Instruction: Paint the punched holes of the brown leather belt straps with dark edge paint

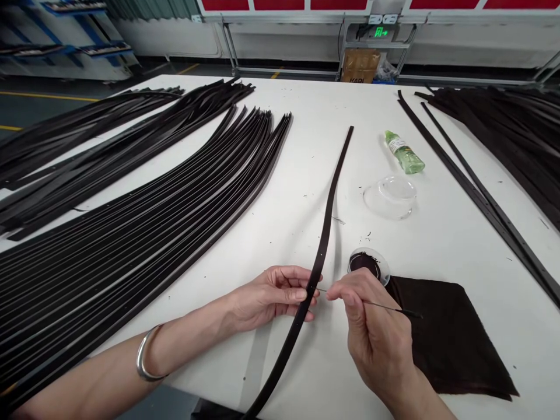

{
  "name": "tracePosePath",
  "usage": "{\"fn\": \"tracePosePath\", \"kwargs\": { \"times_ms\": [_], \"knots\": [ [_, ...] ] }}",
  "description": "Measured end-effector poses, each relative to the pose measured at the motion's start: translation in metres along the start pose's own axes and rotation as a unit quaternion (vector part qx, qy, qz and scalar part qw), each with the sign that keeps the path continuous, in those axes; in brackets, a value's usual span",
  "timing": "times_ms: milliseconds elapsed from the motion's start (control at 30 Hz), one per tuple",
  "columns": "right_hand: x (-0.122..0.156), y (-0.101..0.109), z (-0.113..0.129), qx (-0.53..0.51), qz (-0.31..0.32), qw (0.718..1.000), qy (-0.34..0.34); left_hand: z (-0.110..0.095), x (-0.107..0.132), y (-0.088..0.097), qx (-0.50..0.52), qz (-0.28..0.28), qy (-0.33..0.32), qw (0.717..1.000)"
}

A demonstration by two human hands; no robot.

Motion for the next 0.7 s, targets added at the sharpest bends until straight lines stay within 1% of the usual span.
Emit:
{"fn": "tracePosePath", "kwargs": {
  "times_ms": [267,500,700],
  "knots": [
    [0.0007,-0.001,-0.001,0.002,0.012,1.0,0.009,-0.0001,-0.001,-0.0009,-0.01,0.006,-0.007,1.0],
    [0.0005,-0.0023,-0.0003,0.019,0.036,0.999,-0.006,-0.0001,-0.0018,-0.0011,-0.015,0.017,-0.009,1.0],
    [-0.001,-0.0035,0.0036,0.04,0.046,0.998,-0.001,0.0007,-0.0014,-0.0003,-0.019,0.012,-0.007,1.0]
  ]
}}
Point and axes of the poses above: each hand's wrist, its own x-axis away from the middle knuckle, its own y-axis out of the back of the hand, z = x × y, the point moved 4 cm from there along -x, towards the middle knuckle, and after that the axes turned 5 degrees about x, right-handed, at the moved point
